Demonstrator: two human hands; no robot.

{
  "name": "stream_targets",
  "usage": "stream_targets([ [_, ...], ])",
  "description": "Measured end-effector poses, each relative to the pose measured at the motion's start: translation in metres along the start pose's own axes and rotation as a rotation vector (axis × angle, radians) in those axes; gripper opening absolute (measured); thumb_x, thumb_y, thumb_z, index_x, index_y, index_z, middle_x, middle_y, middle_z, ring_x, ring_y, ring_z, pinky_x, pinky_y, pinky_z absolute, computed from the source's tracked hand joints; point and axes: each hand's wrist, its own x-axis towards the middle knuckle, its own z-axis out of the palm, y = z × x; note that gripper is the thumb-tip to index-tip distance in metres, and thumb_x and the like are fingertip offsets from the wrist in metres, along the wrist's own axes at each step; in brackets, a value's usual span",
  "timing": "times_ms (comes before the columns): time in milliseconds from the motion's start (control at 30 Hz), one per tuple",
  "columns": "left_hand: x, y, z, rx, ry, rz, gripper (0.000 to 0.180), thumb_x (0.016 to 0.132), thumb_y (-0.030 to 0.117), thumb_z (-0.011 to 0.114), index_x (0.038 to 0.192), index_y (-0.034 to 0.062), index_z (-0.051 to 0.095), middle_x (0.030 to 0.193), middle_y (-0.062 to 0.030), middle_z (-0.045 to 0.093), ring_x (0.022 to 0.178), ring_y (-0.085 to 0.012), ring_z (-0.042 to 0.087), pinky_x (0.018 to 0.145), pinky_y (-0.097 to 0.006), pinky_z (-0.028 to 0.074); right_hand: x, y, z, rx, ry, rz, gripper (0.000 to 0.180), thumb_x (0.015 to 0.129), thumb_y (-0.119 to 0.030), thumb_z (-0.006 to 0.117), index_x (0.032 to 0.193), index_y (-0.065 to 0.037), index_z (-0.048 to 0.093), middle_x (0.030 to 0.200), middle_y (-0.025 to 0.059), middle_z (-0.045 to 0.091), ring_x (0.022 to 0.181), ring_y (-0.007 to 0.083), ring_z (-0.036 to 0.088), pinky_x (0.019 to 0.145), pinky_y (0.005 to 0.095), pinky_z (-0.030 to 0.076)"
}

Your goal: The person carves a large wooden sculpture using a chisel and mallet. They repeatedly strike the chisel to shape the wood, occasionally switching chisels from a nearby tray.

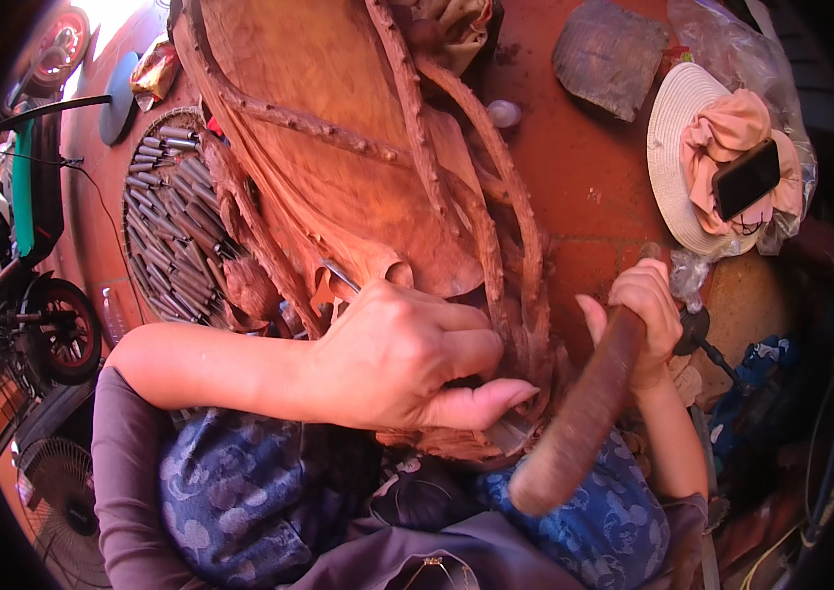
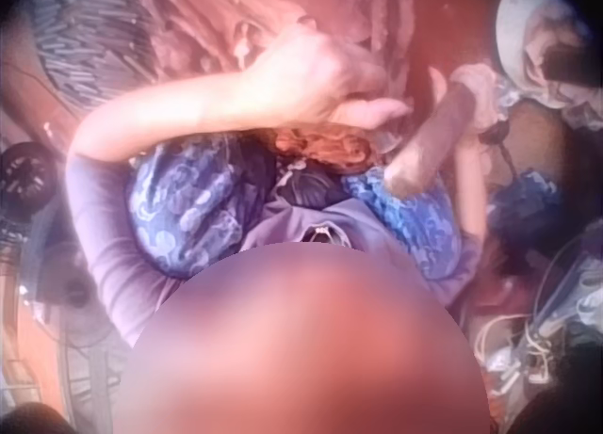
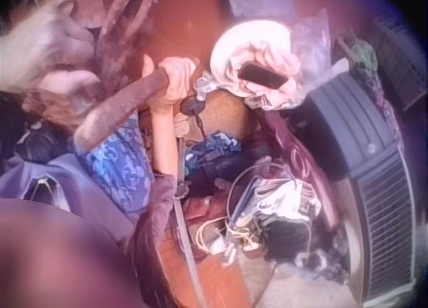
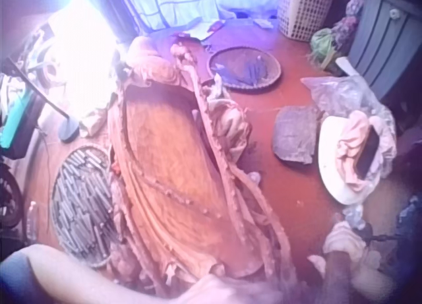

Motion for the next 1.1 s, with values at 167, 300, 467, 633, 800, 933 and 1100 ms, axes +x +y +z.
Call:
stream_targets([
  [167, 0.000, -0.004, -0.001, 0.031, 0.002, 0.051, 0.038, 0.088, 0.039, 0.071, 0.067, 0.0096, 0.060, 0.063, -0.0035, 0.055, 0.053, -0.0242, 0.061, 0.047, -0.039, 0.048, 0.003, -0.004, 0.005, -0.048, -0.034, 0.020, 0.037, 0.071, -0.002, 0.086, 0.086, -0.005, 0.053, 0.073, 0.0083, 0.056, 0.066, 0.0250, 0.056, 0.070, 0.0416, 0.048],
  [300, -0.005, 0.001, -0.006, 0.093, 0.019, 0.278, 0.040, 0.087, 0.042, 0.071, 0.066, 0.0107, 0.057, 0.064, -0.0030, 0.052, 0.056, -0.0222, 0.059, 0.048, -0.036, 0.048, 0.000, -0.002, 0.003, 0.030, -0.023, 0.020, 0.037, 0.072, -0.005, 0.086, 0.088, -0.005, 0.053, 0.074, 0.0078, 0.056, 0.065, 0.0250, 0.056, 0.070, 0.0408, 0.048],
  [467, -0.015, 0.001, 0.008, -0.079, -0.006, 0.241, 0.040, 0.087, 0.043, 0.070, 0.068, 0.0112, 0.056, 0.066, -0.0023, 0.052, 0.058, -0.0210, 0.058, 0.048, -0.034, 0.047, 0.003, -0.007, 0.002, 0.017, -0.032, 0.025, 0.038, 0.072, -0.007, 0.087, 0.088, -0.005, 0.053, 0.075, 0.0075, 0.057, 0.066, 0.0249, 0.057, 0.070, 0.0413, 0.048],
  [633, -0.020, 0.002, 0.005, -0.078, -0.049, 0.205, 0.045, 0.089, 0.046, 0.067, 0.066, 0.0078, 0.056, 0.064, -0.0065, 0.054, 0.059, -0.0255, 0.060, 0.050, -0.038, 0.048, 0.005, -0.013, 0.000, 0.025, -0.092, 0.014, 0.038, 0.073, -0.008, 0.087, 0.089, -0.005, 0.053, 0.074, 0.0074, 0.057, 0.066, 0.0249, 0.057, 0.070, 0.0421, 0.048],
  [800, -0.020, -0.001, 0.005, -0.033, 0.006, 0.248, 0.042, 0.085, 0.046, 0.072, 0.067, 0.0116, 0.055, 0.064, -0.0009, 0.050, 0.056, -0.0193, 0.056, 0.047, -0.032, 0.045, 0.009, -0.019, 0.001, 0.027, -0.122, 0.009, 0.037, 0.074, -0.009, 0.087, 0.088, -0.005, 0.053, 0.073, 0.0076, 0.057, 0.066, 0.0258, 0.057, 0.070, 0.0424, 0.048],
  [933, -0.019, -0.003, 0.007, -0.050, 0.027, 0.251, 0.041, 0.085, 0.045, 0.072, 0.068, 0.0111, 0.056, 0.066, -0.0012, 0.051, 0.057, -0.0198, 0.057, 0.048, -0.033, 0.045, 0.009, -0.019, 0.000, 0.018, -0.134, 0.002, 0.037, 0.075, -0.010, 0.086, 0.089, -0.005, 0.052, 0.073, 0.0078, 0.057, 0.065, 0.0259, 0.057, 0.070, 0.0424, 0.048],
  [1100, -0.019, -0.005, 0.009, -0.071, 0.038, 0.245, 0.040, 0.085, 0.045, 0.072, 0.070, 0.0106, 0.057, 0.067, -0.0017, 0.051, 0.058, -0.0207, 0.058, 0.049, -0.034, 0.047, 0.008, -0.019, 0.000, 0.024, -0.144, 0.009, 0.036, 0.075, -0.010, 0.086, 0.088, -0.005, 0.052, 0.073, 0.0079, 0.057, 0.066, 0.0260, 0.057, 0.070, 0.0425, 0.048],
])
